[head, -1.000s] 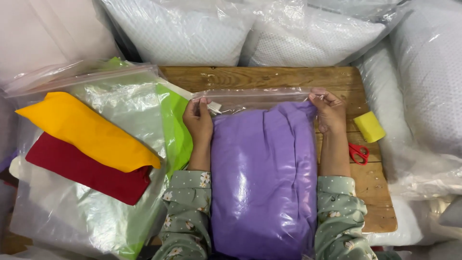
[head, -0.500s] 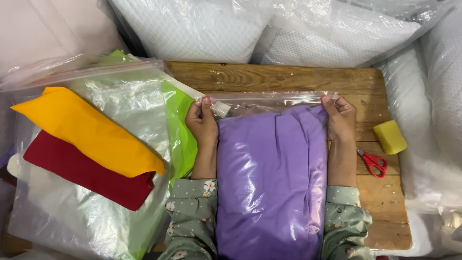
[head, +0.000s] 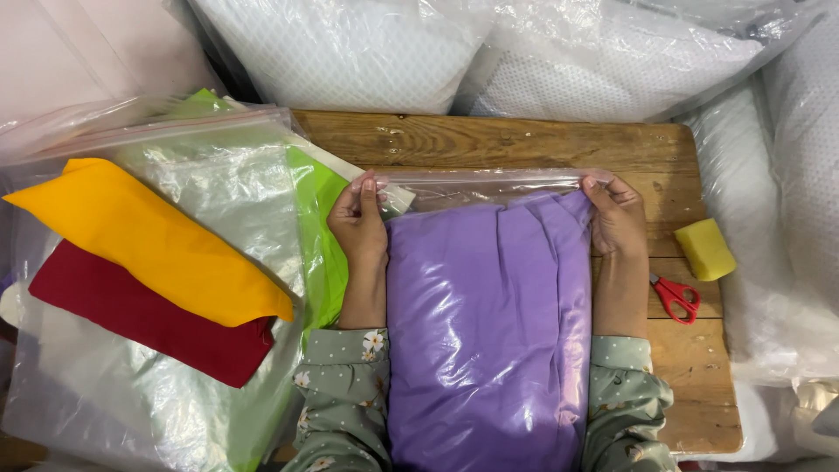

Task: The person packs a purple garment into a plastic bag and then stuffs a green fabric casing with white fiberfill to create a cushion.

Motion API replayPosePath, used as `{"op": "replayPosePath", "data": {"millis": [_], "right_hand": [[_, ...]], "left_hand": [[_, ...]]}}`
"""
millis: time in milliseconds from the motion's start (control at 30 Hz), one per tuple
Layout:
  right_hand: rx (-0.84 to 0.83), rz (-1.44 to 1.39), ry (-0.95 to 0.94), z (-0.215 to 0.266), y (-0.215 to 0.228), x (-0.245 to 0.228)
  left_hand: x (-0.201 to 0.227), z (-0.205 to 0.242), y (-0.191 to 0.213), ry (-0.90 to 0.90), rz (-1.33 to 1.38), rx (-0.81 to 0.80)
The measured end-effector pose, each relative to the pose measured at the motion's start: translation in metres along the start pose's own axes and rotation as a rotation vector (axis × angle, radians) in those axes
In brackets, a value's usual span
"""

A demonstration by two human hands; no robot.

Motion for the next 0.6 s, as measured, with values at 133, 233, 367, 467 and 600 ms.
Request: {"op": "replayPosePath", "data": {"millis": [133, 233, 367, 467, 600], "right_hand": [[0.022, -0.007, 0.028, -0.004, -0.001, 0.002], [0.035, -0.005, 0.044, -0.005, -0.001, 0.003], [0.067, 0.030, 0.058, -0.011, 0.004, 0.008], [0.079, 0.134, 0.061, 0.038, -0.036, -0.037], [0.044, 0.506, 0.193, 0.064, -0.061, -0.096]], "left_hand": [[0.005, 0.000, -0.001, -0.006, 0.009, 0.013], [0.000, 0.000, 0.002, -0.014, -0.001, 0.013], [0.003, 0.000, 0.003, -0.056, 0.006, 0.016], [0.002, 0.000, 0.003, -0.067, 0.006, 0.011], [0.016, 0.001, -0.002, -0.077, -0.011, 0.012]]}}
Point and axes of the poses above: each hand's wrist, its own z-axis away from the middle knuckle, its own y-axis out of the back of the hand, x = y × z, the point moved 10 cm from there along -z, towards the middle knuckle, and after that the axes turned 12 degrees about -y, right-handed, at the moved point
